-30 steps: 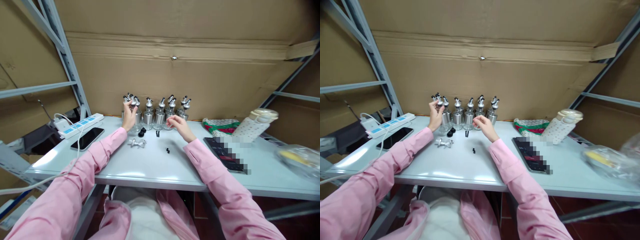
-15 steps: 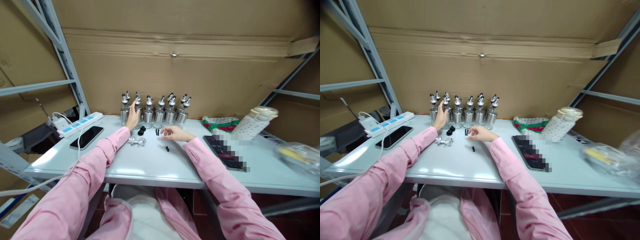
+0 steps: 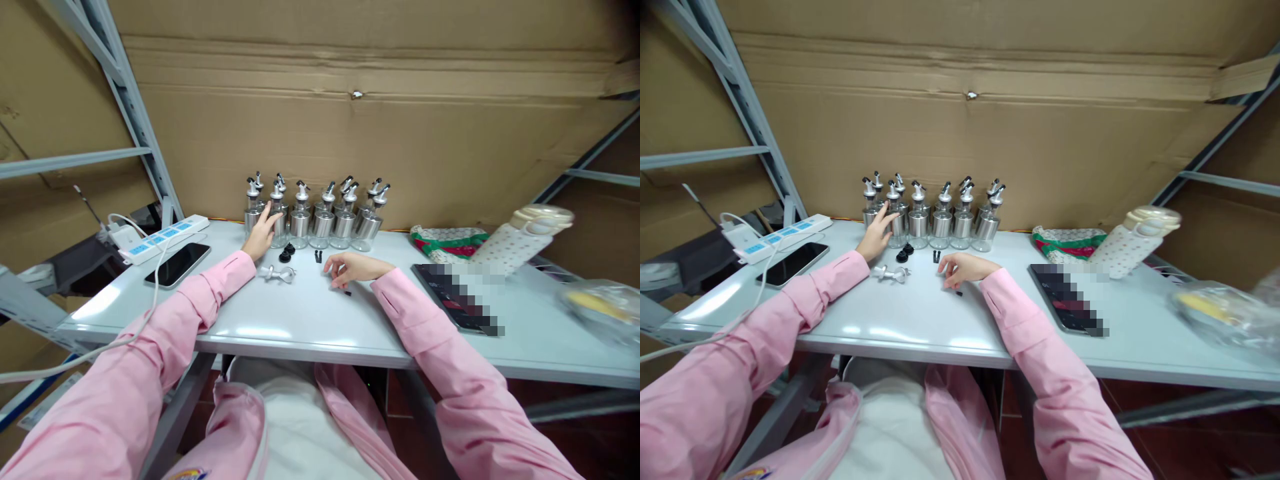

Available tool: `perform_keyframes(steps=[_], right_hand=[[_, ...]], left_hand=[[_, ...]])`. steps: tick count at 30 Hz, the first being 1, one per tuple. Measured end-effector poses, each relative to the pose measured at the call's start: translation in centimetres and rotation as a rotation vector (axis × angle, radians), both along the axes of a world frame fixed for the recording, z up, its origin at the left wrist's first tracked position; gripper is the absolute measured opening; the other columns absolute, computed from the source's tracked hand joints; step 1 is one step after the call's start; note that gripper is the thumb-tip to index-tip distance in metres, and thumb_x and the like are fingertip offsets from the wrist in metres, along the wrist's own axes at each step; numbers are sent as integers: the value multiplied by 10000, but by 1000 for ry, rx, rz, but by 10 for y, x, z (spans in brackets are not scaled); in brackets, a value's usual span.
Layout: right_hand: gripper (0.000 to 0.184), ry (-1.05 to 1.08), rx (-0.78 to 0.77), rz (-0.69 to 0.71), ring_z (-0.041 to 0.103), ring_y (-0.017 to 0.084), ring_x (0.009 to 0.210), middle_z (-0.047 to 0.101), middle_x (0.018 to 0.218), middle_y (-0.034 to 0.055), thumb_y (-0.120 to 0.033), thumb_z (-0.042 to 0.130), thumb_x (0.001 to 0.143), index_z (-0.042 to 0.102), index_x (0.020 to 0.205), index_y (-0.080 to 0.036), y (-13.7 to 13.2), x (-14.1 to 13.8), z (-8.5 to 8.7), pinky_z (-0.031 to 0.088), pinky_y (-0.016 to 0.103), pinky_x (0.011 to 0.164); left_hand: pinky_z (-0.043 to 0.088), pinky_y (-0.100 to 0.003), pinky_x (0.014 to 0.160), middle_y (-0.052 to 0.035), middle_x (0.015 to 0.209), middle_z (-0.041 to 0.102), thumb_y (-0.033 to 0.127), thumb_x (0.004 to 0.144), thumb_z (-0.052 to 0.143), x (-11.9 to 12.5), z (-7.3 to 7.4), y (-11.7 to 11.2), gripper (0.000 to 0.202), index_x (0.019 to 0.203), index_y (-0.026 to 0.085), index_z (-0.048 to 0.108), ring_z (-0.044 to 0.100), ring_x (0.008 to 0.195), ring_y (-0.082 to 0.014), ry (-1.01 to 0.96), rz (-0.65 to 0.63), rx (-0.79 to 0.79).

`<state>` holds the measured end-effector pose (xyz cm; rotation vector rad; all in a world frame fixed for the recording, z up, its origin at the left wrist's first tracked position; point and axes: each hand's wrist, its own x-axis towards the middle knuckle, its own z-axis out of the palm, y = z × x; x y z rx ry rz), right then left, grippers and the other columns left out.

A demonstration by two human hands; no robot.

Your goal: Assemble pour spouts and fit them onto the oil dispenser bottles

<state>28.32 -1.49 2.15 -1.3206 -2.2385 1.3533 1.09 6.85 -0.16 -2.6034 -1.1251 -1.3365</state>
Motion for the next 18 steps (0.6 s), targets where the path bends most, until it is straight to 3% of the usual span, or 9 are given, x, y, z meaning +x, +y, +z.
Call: perform_keyframes(steps=[5,7,10,13,18], right_hand=[[369,-31,31,-28,575,91,528,615,668,-3,-426,683,627,565,843,-151,-4,0,6,478,240,514],[388,-70,19,-18,557,87,501,617,637,1,-439,687,620,573,849,-146,-6,5,11,457,227,476],[420,-111,-3,-22,516,66,437,603,596,-21,-412,731,567,569,853,-152,-7,14,16,413,204,422],[456,-113,-76,-19,520,62,416,595,607,-45,-338,782,481,558,838,-165,-6,22,15,427,206,422],[456,-58,-186,-57,603,119,503,580,606,-49,-250,798,423,542,790,-163,-5,18,9,507,255,502]], left_hand=[[165,-461,1112,-134,1466,173,239,890,327,-5,-2,-18,391,1261,136,395,126,1368,-236,-17,-25,-84],[187,-459,1103,-144,1445,228,347,907,302,-9,-1,-31,403,1230,137,422,178,1356,-241,-22,-64,-106],[269,-434,1071,-150,1399,311,454,893,297,-15,4,-51,477,1255,156,389,305,1302,-234,67,-267,-88],[330,-420,1031,-164,1335,389,516,808,459,-14,5,-64,580,1260,160,384,388,1240,-258,222,-425,-26],[434,-389,922,-157,1226,492,474,714,603,1,-1,-72,594,1190,156,445,505,1116,-268,418,-381,73]])
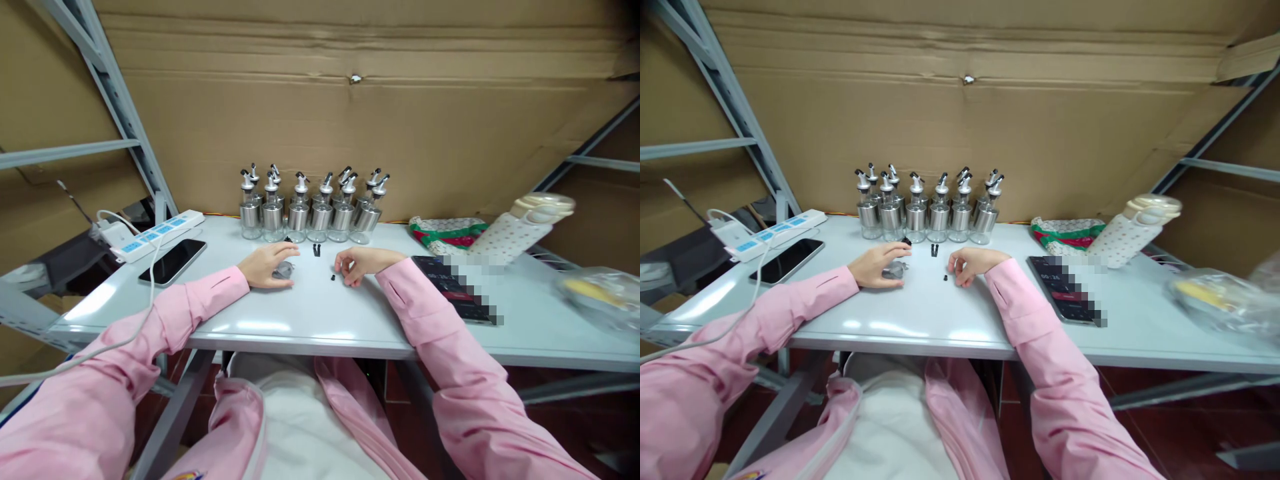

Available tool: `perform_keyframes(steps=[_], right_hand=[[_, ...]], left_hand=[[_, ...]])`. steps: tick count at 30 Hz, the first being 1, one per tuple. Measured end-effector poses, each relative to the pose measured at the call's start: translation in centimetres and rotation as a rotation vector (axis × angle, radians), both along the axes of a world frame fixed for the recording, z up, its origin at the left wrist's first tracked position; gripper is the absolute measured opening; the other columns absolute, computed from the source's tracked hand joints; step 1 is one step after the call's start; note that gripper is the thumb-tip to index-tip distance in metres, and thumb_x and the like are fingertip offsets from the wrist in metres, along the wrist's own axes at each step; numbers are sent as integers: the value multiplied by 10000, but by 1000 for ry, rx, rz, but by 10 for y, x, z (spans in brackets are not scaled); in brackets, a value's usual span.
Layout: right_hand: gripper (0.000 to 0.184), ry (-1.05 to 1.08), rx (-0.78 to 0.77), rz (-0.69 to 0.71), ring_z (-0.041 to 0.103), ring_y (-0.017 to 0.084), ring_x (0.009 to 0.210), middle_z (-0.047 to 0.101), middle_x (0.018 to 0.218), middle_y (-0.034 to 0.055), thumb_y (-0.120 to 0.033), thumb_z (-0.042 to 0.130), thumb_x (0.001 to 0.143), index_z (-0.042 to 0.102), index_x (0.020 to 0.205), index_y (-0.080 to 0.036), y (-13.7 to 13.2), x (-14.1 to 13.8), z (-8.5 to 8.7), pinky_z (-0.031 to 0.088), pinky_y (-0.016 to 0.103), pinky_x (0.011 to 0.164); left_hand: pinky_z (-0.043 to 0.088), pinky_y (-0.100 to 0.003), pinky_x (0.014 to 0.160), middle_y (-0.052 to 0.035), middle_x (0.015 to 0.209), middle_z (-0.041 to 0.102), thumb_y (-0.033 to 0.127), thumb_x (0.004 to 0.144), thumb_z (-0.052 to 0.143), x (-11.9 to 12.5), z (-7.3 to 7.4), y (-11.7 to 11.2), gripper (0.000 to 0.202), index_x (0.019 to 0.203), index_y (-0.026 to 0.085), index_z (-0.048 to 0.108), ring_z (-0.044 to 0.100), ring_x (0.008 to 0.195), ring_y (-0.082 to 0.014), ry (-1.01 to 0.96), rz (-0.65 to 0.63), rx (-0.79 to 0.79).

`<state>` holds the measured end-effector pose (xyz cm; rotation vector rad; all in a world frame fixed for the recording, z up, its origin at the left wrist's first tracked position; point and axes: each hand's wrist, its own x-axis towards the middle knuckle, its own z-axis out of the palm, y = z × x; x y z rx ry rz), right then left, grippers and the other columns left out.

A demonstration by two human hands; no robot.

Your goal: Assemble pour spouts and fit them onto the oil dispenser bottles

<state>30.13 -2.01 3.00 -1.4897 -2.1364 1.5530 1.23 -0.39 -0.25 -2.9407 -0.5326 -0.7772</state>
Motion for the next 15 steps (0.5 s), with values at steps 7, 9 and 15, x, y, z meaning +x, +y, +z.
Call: perform_keyframes(steps=[7,9,15], right_hand=[[464,5,32,3,598,103,516,569,636,-54,-230,777,477,521,858,-160,0,-7,-1,525,271,565],[471,5,60,23,598,99,533,574,649,-50,-239,771,489,520,880,-160,0,-9,-1,523,269,583],[352,-63,168,69,567,89,506,596,600,-27,-310,730,557,598,831,-134,-2,-17,0,474,234,554]], left_hand=[[507,-257,748,-121,1173,520,329,832,497,5,-8,-3,394,1180,156,435,596,945,-168,43,64,78],[509,-240,735,-108,1155,531,298,852,471,5,-9,-4,342,1166,164,446,602,919,-150,36,64,101],[495,-262,807,-92,1029,596,210,884,399,15,-11,-7,247,1104,153,498,592,937,-153,17,-26,211]])
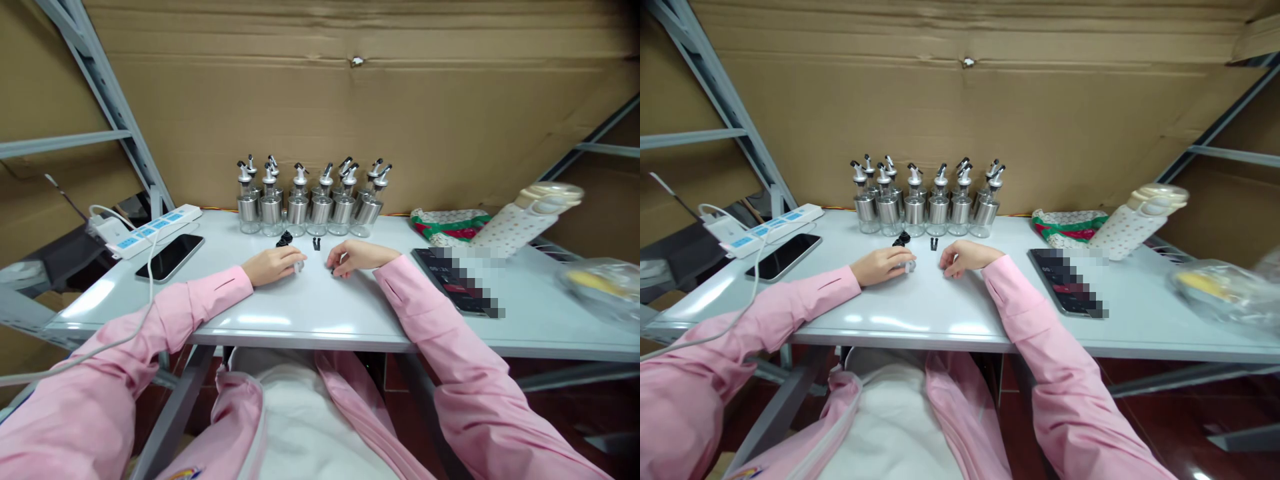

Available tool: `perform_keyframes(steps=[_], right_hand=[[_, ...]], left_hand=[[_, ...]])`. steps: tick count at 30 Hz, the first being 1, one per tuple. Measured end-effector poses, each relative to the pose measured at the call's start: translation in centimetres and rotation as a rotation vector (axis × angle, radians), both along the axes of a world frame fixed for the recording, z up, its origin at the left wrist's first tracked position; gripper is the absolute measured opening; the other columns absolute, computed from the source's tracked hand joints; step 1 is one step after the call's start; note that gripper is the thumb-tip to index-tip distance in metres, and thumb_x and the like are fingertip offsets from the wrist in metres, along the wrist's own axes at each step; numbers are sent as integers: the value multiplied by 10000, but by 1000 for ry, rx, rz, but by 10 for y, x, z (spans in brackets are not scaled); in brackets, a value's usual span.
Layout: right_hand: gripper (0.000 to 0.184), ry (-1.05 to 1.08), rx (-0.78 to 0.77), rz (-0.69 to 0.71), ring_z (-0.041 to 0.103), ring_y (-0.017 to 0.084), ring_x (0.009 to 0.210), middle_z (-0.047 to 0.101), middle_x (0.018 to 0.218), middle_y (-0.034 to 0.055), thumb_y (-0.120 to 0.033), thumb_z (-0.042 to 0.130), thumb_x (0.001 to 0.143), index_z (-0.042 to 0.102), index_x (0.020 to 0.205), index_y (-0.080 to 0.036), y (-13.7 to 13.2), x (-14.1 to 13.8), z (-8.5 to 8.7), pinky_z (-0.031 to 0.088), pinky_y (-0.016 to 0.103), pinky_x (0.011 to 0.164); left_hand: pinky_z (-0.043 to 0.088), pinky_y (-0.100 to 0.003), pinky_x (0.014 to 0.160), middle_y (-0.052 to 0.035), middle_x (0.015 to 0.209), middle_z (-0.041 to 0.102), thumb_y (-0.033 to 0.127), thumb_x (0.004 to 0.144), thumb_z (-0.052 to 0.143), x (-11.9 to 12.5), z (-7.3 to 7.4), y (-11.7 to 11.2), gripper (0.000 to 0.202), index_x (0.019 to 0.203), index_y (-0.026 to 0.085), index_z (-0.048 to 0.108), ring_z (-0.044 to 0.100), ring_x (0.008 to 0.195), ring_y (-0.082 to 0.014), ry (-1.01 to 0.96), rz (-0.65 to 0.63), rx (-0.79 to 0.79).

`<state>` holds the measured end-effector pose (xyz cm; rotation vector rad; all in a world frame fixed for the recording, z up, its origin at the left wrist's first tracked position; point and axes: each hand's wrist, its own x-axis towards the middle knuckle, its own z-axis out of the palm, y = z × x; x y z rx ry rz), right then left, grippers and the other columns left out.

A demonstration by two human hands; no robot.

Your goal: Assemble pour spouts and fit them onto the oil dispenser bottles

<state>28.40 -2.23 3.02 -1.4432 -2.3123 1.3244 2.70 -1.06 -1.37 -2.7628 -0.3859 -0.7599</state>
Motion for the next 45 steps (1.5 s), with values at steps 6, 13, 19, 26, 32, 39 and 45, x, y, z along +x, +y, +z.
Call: perform_keyframes(steps=[6,13,19,26,32,39,45], right_hand=[[196,-13,105,10,563,85,500,590,557,-19,-293,663,639,626,729,-123,-1,-8,-3,457,216,548],[168,115,133,-21,599,114,543,597,579,-11,-292,614,705,564,732,-135,-5,-15,-5,496,243,556],[124,217,31,-87,619,117,563,619,646,-10,-254,599,738,526,758,-156,-4,-16,-7,529,268,580],[164,257,9,-95,613,104,545,614,639,-15,-290,592,763,487,740,-165,-5,-19,-8,532,255,566],[229,275,36,-95,597,96,548,617,644,-4,-344,622,729,486,736,-159,-5,-20,-9,511,251,569],[285,412,304,-173,599,121,629,630,655,13,-390,665,641,526,717,-152,-2,-18,-6,473,273,649],[285,463,386,-192,564,109,615,607,672,14,-398,612,682,580,793,-137,0,-22,-9,457,271,662]], left_hand=[[502,-272,778,-96,963,607,184,887,370,14,2,-9,242,1100,146,477,595,913,-156,-35,-68,112],[492,-243,638,-90,932,561,174,833,394,29,2,-15,236,1057,134,456,586,724,-136,-6,-36,105],[480,-249,669,-91,923,539,168,779,443,39,4,-19,196,969,134,475,559,735,-143,73,-77,5],[456,-215,639,-84,918,520,102,762,395,35,3,-20,122,858,145,458,527,698,-117,-57,-111,-56],[439,-241,657,-67,859,573,163,778,430,31,6,-21,61,831,155,460,537,694,-132,-37,-61,-65],[423,-271,746,-30,798,639,156,810,405,27,13,-16,121,900,159,486,580,718,-122,-82,-76,25],[404,-292,770,-26,826,654,174,796,423,26,17,-15,88,847,173,494,589,740,-125,-94,-4,57]])
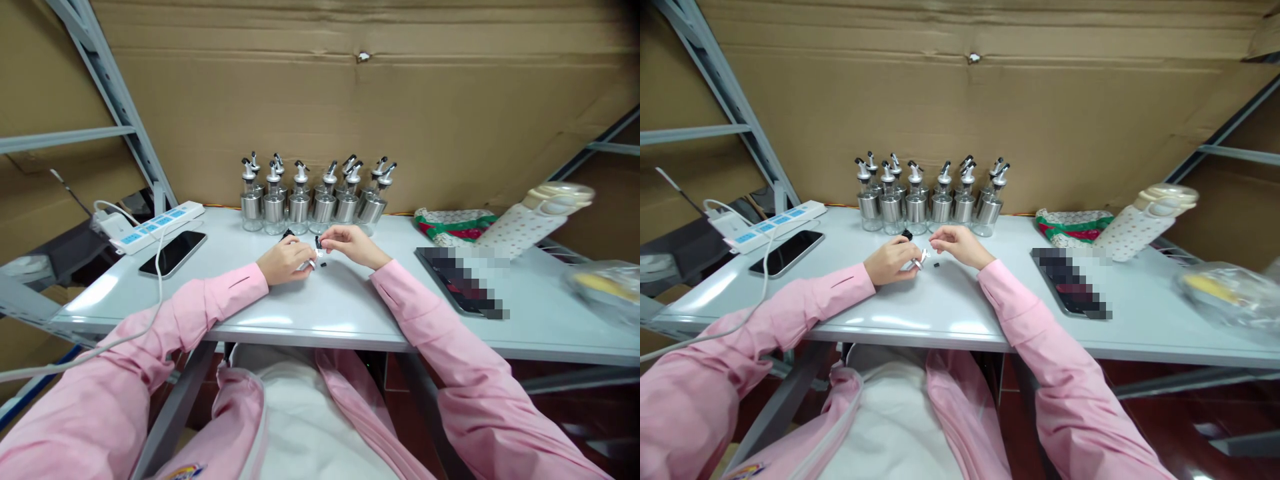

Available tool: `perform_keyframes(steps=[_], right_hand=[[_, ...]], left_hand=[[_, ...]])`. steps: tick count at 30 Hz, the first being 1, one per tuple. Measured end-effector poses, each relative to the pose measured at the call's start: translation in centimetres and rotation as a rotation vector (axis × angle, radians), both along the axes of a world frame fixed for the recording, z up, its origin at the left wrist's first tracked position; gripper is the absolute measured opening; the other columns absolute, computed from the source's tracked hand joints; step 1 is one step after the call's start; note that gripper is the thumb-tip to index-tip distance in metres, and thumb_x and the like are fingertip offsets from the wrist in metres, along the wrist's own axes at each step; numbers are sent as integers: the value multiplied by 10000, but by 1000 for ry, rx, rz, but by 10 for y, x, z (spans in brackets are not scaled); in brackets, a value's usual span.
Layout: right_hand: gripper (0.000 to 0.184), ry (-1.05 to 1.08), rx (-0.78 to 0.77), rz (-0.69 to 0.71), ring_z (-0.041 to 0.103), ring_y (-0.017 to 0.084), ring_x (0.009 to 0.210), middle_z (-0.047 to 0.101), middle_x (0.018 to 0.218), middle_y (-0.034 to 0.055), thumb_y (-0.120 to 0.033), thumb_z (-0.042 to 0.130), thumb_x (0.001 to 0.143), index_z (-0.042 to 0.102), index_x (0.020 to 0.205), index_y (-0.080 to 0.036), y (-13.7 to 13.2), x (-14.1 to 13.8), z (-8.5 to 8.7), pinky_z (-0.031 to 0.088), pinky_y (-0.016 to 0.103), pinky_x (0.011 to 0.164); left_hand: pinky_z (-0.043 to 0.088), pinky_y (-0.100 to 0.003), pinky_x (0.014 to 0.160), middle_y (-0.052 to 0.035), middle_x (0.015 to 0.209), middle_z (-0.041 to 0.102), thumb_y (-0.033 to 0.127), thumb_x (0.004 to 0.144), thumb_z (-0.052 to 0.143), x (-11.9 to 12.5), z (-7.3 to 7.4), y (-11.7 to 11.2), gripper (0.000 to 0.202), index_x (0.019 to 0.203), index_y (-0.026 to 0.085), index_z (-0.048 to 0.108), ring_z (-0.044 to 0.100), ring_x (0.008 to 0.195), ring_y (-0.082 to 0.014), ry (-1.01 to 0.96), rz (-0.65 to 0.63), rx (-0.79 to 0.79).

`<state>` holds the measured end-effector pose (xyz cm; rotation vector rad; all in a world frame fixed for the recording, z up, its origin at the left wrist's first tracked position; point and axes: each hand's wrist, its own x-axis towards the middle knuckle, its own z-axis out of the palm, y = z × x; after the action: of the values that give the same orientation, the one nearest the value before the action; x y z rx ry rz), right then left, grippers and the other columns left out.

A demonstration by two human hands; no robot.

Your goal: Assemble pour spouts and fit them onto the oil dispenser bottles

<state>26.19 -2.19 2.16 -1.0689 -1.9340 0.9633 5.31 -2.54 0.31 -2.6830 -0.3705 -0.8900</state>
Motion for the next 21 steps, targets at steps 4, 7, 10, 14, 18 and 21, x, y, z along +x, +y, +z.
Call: perform_keyframes(steps=[4,7,10,14,18,21], right_hand=[[223,-121,-4,-53,537,93,566,582,674,15,-351,561,714,565,771,-135,3,2,-2,431,237,584],[175,-195,-22,-62,539,89,557,590,696,20,-314,527,737,539,773,-143,0,1,-2,406,213,538],[140,-248,-1,-14,536,99,544,586,644,10,-287,522,739,524,763,-150,-3,-3,-4,388,208,519],[63,-289,119,17,507,97,518,550,579,-17,-215,523,720,500,713,-157,-2,-6,-10,389,218,555],[177,-413,289,-14,499,117,605,571,663,15,-114,392,757,556,818,-145,3,-5,-15,382,238,634],[265,-502,328,-21,511,137,685,594,742,50,-82,326,775,578,836,-138,1,-8,-14,372,248,686]], left_hand=[[398,-300,780,-20,781,639,190,777,436,-6,0,8,80,834,163,484,582,687,-122,7,80,-88],[406,-275,732,-10,741,612,205,773,447,-13,0,13,79,834,162,472,569,661,-121,9,133,-152],[411,-240,663,-9,748,596,205,777,447,-19,-1,14,84,849,163,457,561,656,-118,-26,171,-195],[416,-233,642,-10,755,590,190,771,443,-22,2,11,99,866,163,435,552,636,-112,-91,143,-138],[419,-239,654,-17,778,589,180,786,425,-25,9,10,121,907,165,433,545,630,-110,-92,95,-55],[427,-245,662,-25,800,589,184,797,414,-30,11,13,145,939,161,435,547,639,-115,-112,121,-75]])
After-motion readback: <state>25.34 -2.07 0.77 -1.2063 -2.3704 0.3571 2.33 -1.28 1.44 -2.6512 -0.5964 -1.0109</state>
